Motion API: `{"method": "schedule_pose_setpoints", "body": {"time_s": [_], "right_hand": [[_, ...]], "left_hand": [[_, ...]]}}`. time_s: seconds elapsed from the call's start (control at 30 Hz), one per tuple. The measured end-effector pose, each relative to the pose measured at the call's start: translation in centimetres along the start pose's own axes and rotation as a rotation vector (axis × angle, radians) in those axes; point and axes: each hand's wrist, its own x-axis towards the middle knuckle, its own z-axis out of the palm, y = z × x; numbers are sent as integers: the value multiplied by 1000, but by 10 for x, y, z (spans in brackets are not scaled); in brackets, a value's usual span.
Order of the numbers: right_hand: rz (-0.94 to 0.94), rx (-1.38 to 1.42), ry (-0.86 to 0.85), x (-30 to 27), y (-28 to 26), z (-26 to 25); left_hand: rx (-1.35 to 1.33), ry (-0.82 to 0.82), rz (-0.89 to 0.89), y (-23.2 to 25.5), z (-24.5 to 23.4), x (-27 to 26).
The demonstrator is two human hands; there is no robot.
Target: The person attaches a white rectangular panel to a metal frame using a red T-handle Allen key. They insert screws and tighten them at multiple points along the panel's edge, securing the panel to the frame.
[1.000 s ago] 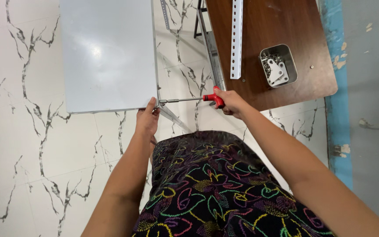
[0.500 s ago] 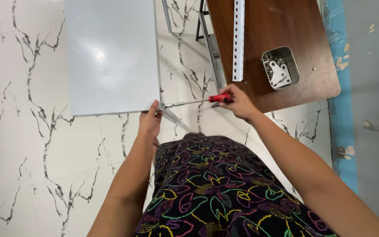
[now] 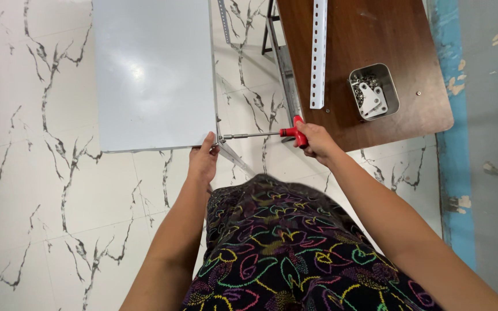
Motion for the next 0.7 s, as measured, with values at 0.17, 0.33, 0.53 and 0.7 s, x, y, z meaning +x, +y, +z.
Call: {"method": "schedule_pose_setpoints", "body": {"time_s": [0.17, 0.33, 0.53, 0.7], "right_hand": [[19, -3, -17, -2, -7, 7], [24, -60, -6, -4, -13, 7], [58, -33, -17, 1, -14, 8], [100, -74, -48, 4, -22, 8]], "left_hand": [[5, 8, 14, 2, 1, -1], [5, -1, 21, 2, 2, -1], [-4, -4, 15, -1, 2, 1], [1, -14, 39, 0, 1, 1]]}}
